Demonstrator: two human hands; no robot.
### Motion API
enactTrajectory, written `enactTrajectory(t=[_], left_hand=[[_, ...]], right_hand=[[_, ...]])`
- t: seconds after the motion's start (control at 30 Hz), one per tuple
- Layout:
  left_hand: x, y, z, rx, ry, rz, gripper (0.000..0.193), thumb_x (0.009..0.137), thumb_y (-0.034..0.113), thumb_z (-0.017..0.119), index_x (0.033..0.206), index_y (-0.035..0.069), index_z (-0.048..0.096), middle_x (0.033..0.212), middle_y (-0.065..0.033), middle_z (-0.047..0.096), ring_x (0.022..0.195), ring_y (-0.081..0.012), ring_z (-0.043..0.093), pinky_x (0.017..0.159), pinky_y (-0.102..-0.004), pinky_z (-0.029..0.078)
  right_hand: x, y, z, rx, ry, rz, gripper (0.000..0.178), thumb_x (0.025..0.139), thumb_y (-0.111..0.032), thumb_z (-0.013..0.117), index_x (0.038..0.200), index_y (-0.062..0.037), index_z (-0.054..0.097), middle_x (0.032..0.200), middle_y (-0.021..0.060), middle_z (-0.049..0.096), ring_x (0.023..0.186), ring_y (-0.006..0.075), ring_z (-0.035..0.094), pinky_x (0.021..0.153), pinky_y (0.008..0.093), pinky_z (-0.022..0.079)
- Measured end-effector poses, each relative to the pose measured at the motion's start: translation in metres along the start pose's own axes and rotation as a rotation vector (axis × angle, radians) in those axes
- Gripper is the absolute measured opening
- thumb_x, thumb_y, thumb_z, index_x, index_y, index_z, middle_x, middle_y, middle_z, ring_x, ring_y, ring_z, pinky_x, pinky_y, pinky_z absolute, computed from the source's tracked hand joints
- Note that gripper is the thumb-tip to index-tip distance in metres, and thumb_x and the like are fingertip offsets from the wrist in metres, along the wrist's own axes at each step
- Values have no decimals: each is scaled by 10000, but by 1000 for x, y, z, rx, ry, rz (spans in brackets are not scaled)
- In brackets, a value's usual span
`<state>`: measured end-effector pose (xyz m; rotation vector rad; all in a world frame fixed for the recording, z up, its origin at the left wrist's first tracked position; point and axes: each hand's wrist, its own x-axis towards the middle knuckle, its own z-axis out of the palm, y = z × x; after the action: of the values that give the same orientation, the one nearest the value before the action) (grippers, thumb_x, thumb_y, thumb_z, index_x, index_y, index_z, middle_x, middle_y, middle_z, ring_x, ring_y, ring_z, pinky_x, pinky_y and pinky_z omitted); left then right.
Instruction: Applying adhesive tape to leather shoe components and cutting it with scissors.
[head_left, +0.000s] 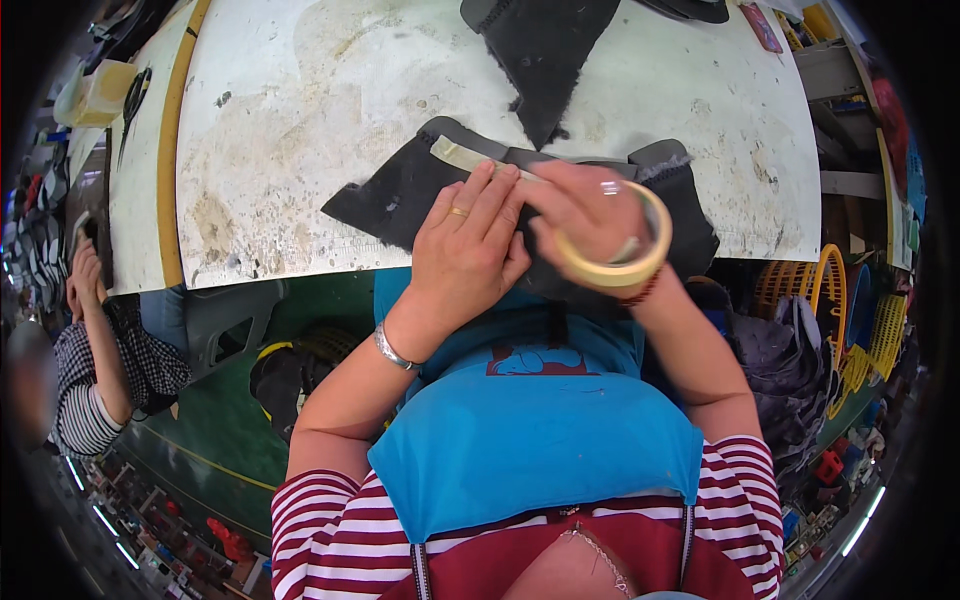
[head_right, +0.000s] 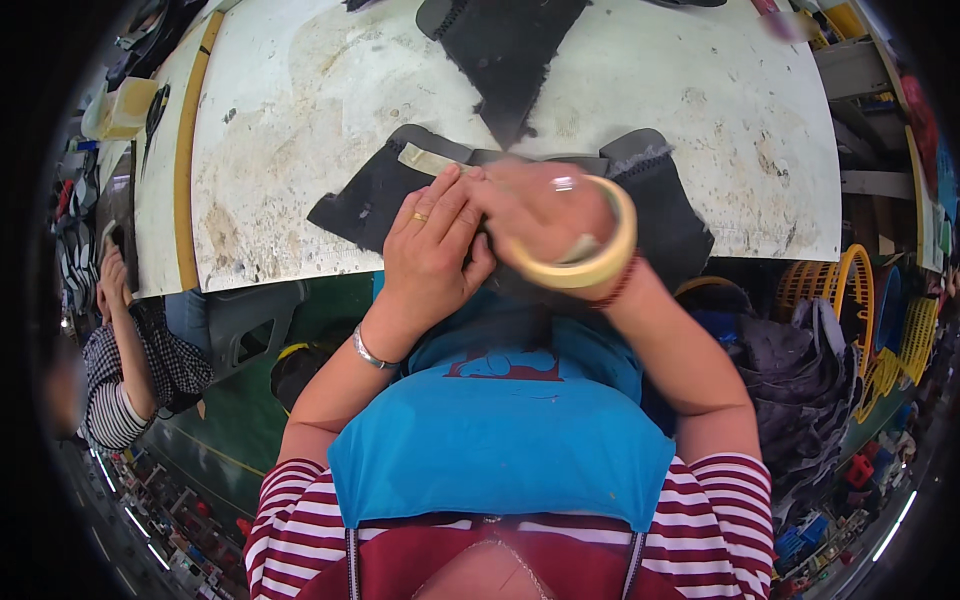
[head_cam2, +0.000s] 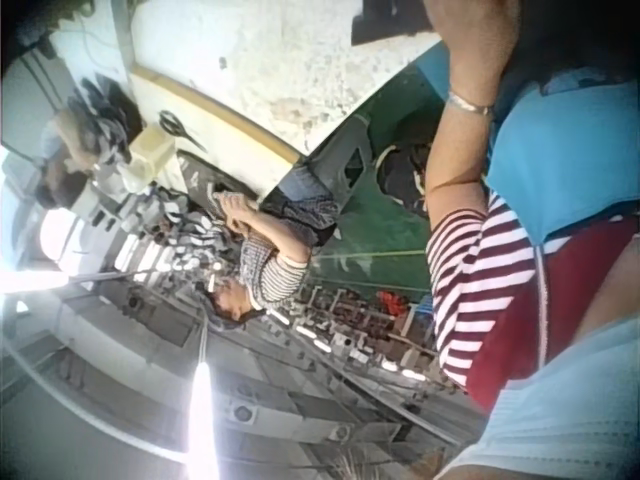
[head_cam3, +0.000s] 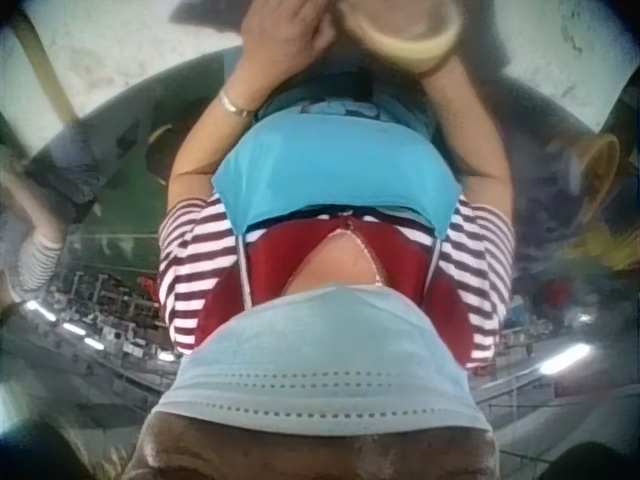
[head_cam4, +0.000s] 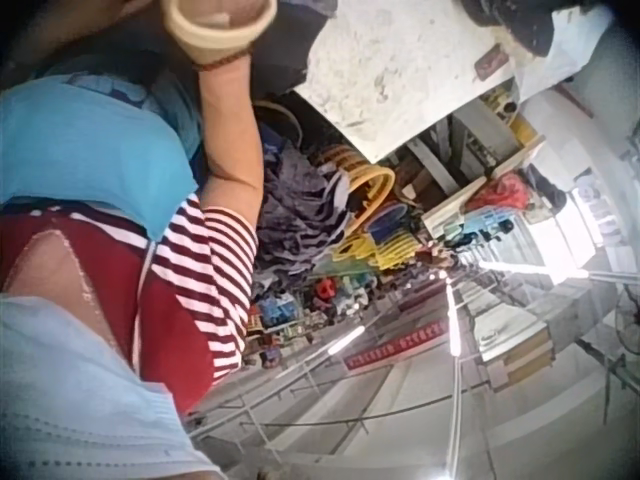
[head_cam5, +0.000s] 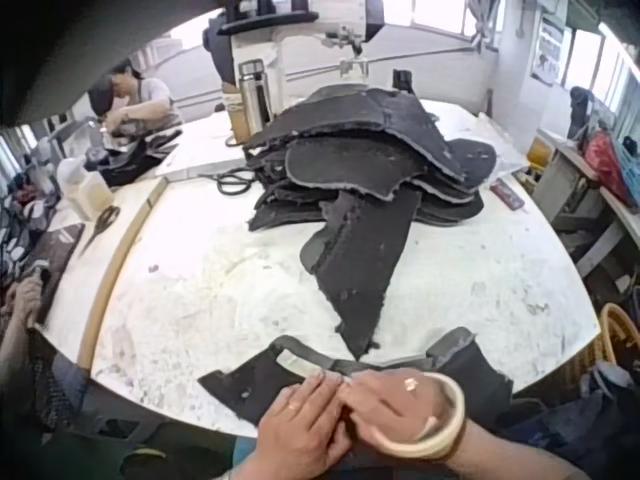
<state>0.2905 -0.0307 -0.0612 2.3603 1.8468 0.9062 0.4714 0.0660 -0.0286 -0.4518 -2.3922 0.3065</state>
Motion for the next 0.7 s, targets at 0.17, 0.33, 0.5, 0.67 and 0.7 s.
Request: enactTrajectory(t=[0.17,0.33,0.5,0.67,0.7], left_hand=[[6,7,2,2,12,6,533,802,122,677,1327,28,672,1378,-126,648,1318,-324,600,1006,-440,493],[4,9,4,84,-2,7,567,821,177,671,1386,123,664,1374,-104,638,1319,-305,584,1000,-439,474],[12,12,-8,170,-52,52,587,831,285,703,1416,245,660,1323,-98,632,1201,-289,577,919,-410,440],[31,16,-25,128,-177,62,540,788,313,750,1314,206,701,1125,-79,614,1084,-267,556,876,-393,421],[36,19,-26,133,-235,41,505,769,303,760,1253,164,720,1061,-74,598,1059,-262,553,868,-391,421]], right_hand=[[-35,34,-59,-249,-102,191,267,787,-194,843,981,-70,708,947,99,685,871,320,664,804,435,523],[-29,35,-53,-161,-87,173,169,804,-152,817,868,-71,682,904,93,650,863,311,644,783,422,506],[-29,34,-41,-233,-113,218,155,761,-114,798,818,-86,657,861,75,633,829,290,635,746,417,496],[-22,27,-36,-351,-122,214,162,731,-113,791,808,-102,649,833,60,617,824,280,643,735,414,501],[-20,25,-34,-399,-117,206,160,730,-116,786,807,-106,646,821,59,608,815,278,641,726,416,500]])
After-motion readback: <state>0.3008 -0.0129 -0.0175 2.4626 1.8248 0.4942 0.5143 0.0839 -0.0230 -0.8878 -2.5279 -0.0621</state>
